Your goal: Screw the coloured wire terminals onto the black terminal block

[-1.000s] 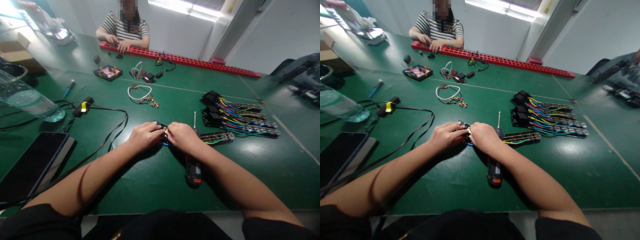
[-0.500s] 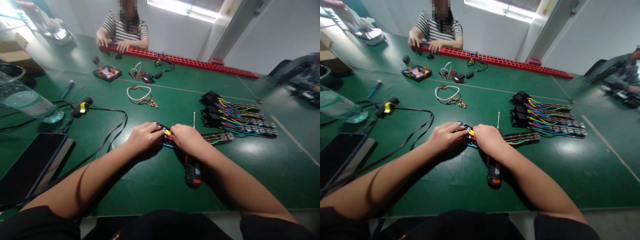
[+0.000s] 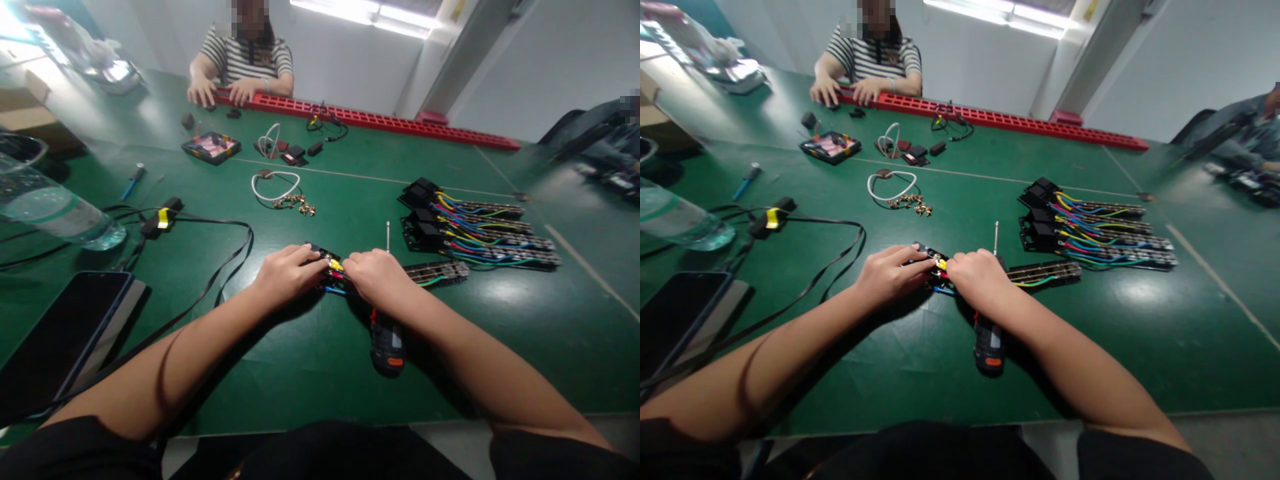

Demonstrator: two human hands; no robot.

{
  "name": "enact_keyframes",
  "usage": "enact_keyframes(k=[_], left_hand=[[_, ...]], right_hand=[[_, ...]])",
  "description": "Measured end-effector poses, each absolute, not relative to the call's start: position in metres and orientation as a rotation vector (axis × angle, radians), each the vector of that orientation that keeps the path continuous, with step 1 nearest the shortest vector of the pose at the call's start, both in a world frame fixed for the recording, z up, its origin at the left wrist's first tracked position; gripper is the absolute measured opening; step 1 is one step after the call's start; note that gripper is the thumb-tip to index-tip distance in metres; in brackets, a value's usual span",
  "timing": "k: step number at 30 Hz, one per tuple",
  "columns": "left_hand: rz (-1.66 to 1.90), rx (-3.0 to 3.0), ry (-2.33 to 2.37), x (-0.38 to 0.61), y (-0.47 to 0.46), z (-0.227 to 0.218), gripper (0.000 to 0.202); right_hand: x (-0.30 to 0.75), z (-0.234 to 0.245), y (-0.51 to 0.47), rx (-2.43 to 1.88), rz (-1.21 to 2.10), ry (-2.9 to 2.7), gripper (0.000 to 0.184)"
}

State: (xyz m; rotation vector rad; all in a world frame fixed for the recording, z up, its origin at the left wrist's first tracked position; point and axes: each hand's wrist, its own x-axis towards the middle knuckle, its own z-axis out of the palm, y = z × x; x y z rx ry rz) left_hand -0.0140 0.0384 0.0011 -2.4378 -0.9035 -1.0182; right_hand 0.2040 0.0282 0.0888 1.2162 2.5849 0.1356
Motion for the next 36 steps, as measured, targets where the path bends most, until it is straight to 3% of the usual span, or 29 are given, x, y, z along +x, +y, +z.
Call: enact_keyframes(k=[8,24,36], left_hand=[[-1.013,-2.501,-0.948,-0.019,0.039,-0.003,0.023],[-1.085,-2.412,-0.884,-0.017,0.04,-0.001,0.017],[-0.94,-2.422,-0.829,-0.017,0.037,0.006,0.017]], right_hand=[[0.206,0.084,0.03,1.246,0.122,2.634,0.023],[0.207,0.078,0.03,1.194,0.171,2.715,0.023],[0.203,0.081,0.027,1.236,0.169,2.678,0.024]])
